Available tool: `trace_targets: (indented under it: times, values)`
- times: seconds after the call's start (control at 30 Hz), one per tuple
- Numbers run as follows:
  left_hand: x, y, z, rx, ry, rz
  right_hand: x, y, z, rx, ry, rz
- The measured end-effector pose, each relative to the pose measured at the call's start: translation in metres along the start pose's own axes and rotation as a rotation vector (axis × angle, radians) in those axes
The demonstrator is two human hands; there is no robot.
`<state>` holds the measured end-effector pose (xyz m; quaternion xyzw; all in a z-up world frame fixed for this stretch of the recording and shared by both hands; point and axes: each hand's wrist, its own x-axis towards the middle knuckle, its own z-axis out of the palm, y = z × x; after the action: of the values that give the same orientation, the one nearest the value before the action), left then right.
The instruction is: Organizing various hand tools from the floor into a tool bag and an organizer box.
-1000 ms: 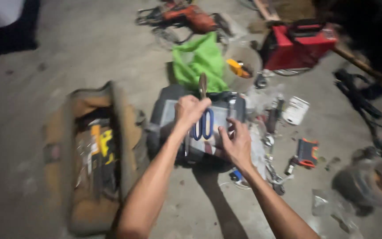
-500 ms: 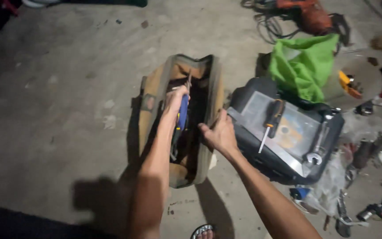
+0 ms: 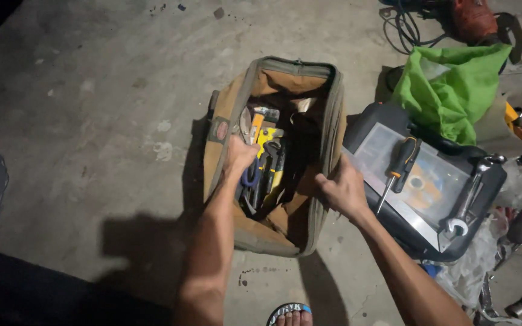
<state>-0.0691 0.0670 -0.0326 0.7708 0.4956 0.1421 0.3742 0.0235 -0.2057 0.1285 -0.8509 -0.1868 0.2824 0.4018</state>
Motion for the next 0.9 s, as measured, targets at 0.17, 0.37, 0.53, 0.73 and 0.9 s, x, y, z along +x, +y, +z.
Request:
trace_targets:
  times: [0.17,0.37,0.53,0.73,0.9]
  values:
    - [-0.019,0.018,-0.011,0.031,-0.079,-0.029,0.011,0.026,0.009,-0.029,0.07,-0.255]
    - [-0.049,0.047,-0.019,0.129,-0.191,0.054,0.014,0.058,0.013,-0.141,0.1,-0.313]
    - [-0.07,0.064,-0.003,0.337,-0.345,0.136,-0.011,0.053,0.005,-0.072,0.089,-0.292]
    - [-0.076,-0.007,0.104,0.497,-0.602,0.497,-0.028,0.064,0.0,-0.099,0.073,-0.143]
    - [-0.1,0.051,0.047,0.554,-0.396,0.476,-0.026,0.075,0.003,-0.012,0.111,-0.411]
